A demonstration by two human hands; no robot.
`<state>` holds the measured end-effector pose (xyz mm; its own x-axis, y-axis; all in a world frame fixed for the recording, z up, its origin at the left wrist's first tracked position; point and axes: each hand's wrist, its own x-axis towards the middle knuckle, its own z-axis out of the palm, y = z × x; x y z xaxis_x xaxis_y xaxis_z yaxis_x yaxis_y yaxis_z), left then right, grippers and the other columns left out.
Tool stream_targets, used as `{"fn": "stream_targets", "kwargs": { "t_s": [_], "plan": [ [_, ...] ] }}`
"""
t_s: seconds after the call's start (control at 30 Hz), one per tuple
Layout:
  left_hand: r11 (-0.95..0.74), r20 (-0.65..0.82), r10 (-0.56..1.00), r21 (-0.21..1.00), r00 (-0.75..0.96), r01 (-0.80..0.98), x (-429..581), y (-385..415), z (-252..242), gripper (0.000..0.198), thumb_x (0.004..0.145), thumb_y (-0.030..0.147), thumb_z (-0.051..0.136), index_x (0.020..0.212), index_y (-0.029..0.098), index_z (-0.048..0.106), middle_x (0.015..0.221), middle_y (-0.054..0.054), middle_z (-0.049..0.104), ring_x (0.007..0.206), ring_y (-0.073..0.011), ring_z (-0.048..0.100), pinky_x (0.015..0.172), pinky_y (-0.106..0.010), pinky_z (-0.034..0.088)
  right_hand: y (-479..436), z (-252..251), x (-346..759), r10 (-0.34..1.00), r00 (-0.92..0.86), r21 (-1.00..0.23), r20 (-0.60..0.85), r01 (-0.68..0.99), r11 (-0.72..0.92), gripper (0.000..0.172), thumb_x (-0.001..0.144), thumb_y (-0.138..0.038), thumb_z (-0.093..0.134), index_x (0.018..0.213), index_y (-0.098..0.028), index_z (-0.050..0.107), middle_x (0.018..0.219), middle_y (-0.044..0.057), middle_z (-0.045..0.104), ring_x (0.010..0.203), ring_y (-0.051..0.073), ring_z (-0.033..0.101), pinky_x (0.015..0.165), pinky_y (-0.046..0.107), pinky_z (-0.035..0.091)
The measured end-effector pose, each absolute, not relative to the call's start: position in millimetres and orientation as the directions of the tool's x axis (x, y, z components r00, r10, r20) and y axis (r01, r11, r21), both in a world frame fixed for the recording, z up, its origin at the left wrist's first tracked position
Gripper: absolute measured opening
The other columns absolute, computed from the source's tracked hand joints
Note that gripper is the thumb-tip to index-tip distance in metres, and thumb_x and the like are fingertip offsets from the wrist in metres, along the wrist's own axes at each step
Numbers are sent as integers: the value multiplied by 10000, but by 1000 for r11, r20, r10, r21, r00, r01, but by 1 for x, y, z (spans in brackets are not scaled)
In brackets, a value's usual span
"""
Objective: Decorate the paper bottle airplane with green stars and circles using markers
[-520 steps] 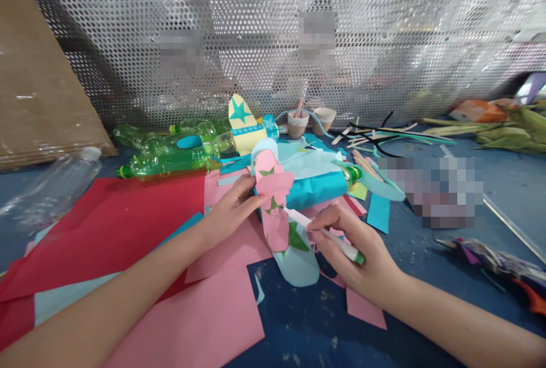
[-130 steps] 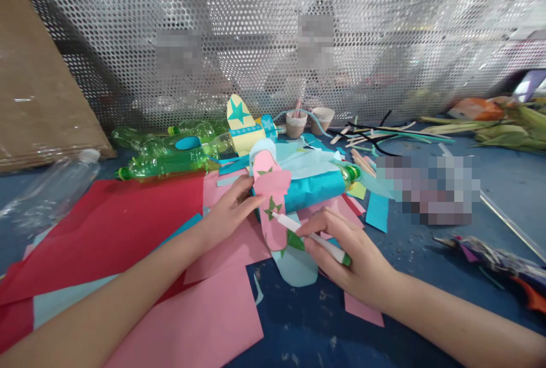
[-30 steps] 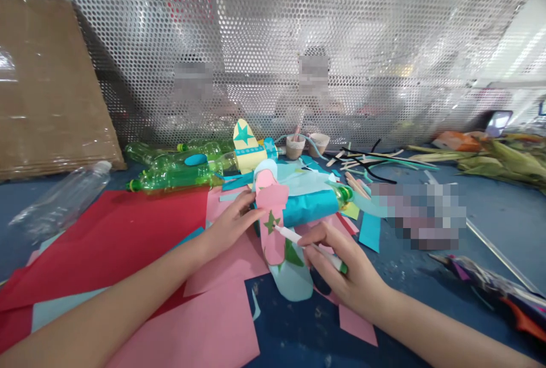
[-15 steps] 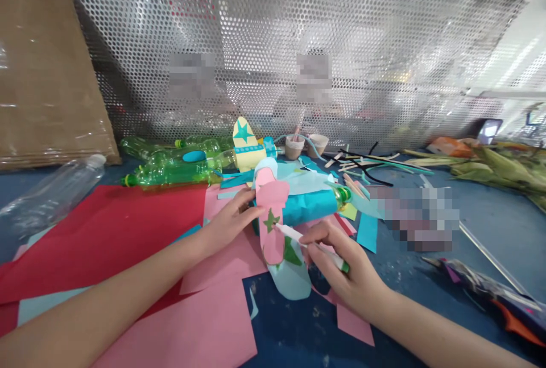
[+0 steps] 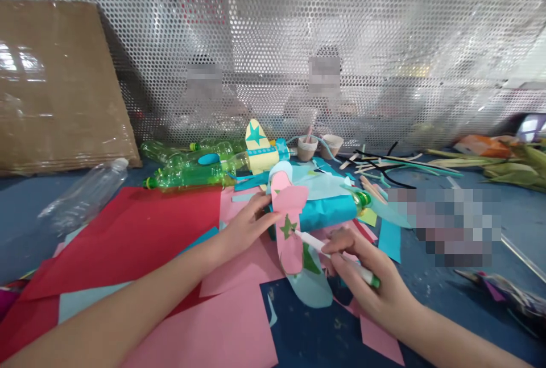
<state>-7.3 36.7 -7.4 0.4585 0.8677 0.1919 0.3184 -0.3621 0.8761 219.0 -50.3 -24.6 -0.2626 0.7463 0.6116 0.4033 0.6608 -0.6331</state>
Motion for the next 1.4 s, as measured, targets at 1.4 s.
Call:
{"fn": "stream_targets", "kwargs": {
  "t_s": [1.4],
  "plan": [
    [-332,178,884,889,432,315,-7,37,-5,328,858,379,539,1113,208,657,1130,-78,646,1052,-286,596,918,-423,487,-49,-19,216,769,-261,-644,583,430,633,103,953,-160,479,915,-212,558,723,-4,583,631,132,596,568,242,474]
  ]
}}
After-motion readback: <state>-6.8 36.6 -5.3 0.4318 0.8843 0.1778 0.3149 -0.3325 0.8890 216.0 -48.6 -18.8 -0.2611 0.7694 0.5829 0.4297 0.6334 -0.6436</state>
